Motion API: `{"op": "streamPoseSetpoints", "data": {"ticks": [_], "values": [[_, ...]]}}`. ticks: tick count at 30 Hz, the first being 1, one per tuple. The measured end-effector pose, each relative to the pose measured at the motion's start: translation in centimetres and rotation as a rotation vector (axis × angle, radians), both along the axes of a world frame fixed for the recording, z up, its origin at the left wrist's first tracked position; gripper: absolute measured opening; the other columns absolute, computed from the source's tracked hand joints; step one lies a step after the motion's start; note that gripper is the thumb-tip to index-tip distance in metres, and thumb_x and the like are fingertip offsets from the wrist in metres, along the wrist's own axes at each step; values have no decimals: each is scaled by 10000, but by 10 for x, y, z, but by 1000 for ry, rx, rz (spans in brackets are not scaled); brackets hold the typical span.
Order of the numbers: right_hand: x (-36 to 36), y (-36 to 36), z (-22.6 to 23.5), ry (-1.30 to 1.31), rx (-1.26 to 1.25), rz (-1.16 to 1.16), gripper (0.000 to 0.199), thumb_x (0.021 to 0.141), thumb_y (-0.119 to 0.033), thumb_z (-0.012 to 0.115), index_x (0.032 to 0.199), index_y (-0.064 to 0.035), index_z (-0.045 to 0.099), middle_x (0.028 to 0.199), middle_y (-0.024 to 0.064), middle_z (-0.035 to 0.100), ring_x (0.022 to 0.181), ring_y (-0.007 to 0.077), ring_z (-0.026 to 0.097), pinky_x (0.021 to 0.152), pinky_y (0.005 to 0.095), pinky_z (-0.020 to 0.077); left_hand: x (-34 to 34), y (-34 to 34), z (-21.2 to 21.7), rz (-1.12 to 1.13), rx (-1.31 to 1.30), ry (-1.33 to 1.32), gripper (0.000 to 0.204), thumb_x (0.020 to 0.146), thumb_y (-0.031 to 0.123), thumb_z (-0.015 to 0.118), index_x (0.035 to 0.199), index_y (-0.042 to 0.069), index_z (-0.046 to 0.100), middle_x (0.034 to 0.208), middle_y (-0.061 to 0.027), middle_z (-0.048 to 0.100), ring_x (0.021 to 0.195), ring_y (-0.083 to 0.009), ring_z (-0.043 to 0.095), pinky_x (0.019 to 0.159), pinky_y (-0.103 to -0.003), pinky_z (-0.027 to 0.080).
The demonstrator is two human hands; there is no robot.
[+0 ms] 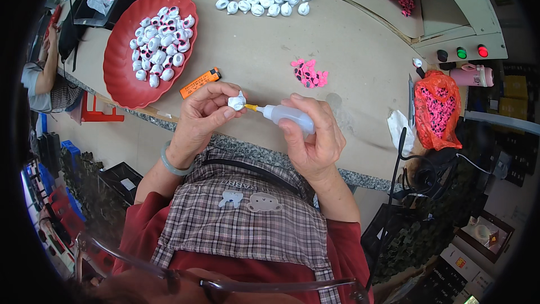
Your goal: The person assembles figurine heads by picking up white pieces and pink accessories, applying glue with a squeeze bottle, attaching the accessories to each head by hand, and placing the completed heads into a tray.
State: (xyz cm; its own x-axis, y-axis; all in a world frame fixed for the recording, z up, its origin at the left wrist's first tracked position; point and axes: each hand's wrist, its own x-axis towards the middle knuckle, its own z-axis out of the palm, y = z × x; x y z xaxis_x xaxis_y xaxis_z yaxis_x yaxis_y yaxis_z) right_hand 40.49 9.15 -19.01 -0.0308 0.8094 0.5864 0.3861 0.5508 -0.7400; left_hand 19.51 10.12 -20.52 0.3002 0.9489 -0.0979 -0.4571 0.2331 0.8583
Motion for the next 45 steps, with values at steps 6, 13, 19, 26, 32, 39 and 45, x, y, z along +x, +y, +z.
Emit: {"op": "streamPoseSetpoints", "data": {"ticks": [6, 13, 19, 26, 32, 39, 45], "values": [[0, -1, 0, -5, -11, 3, 346, 832, -121, 710, 1106, 29, 562, 875, 153, 674, 741, 218, 654, 616, 286, 524, 0, 1, 2, 0, -20, 11, 249, 839, -9, 635, 1078, -7, 562, 1100, -114, 574, 1027, -186, 591, 909, -323, 509], [0, 0, -1, -38, -5, 14, 357, 814, -125, 726, 1100, 19, 569, 880, 151, 674, 741, 223, 654, 608, 290, 525, 1, 2, 0, 0, -22, 5, 253, 840, -9, 637, 1081, -5, 562, 1100, -107, 577, 1032, -181, 588, 907, -318, 507], [0, 0, 0, -70, -7, 23, 354, 810, -118, 729, 1096, 16, 570, 878, 148, 674, 737, 224, 653, 601, 289, 523, 2, 1, -4, -11, -30, 4, 248, 849, 7, 635, 1086, -3, 563, 1106, -110, 583, 1030, -179, 593, 913, -322, 508], [0, 0, -1, -40, 4, 3, 356, 815, -128, 726, 1098, 15, 564, 874, 148, 674, 737, 223, 653, 604, 290, 526, 2, 0, -8, -6, -39, -12, 248, 857, 19, 632, 1095, -6, 566, 1101, -113, 596, 1014, -179, 604, 907, -331, 513], [0, 0, -1, -70, -7, 31, 361, 814, -131, 726, 1099, 17, 562, 889, 152, 673, 741, 224, 655, 599, 290, 529, 2, 0, -10, -3, -56, -12, 249, 863, 26, 628, 1103, -6, 568, 1079, -110, 615, 998, -174, 611, 889, -324, 516], [-1, 1, 0, -104, 10, 48, 362, 813, -118, 726, 1101, 20, 557, 897, 149, 673, 747, 231, 659, 599, 295, 534, 3, 0, -12, -11, -62, -9, 253, 867, 36, 630, 1108, -5, 565, 1084, -121, 621, 982, -175, 621, 868, -310, 521], [-1, 0, -2, -86, 17, 30, 361, 813, -112, 724, 1103, 20, 555, 921, 151, 671, 764, 237, 667, 615, 299, 542, 3, -2, -10, -27, -81, -4, 254, 878, 48, 619, 1119, -5, 560, 1101, -148, 625, 968, -187, 636, 858, -303, 527]]}}
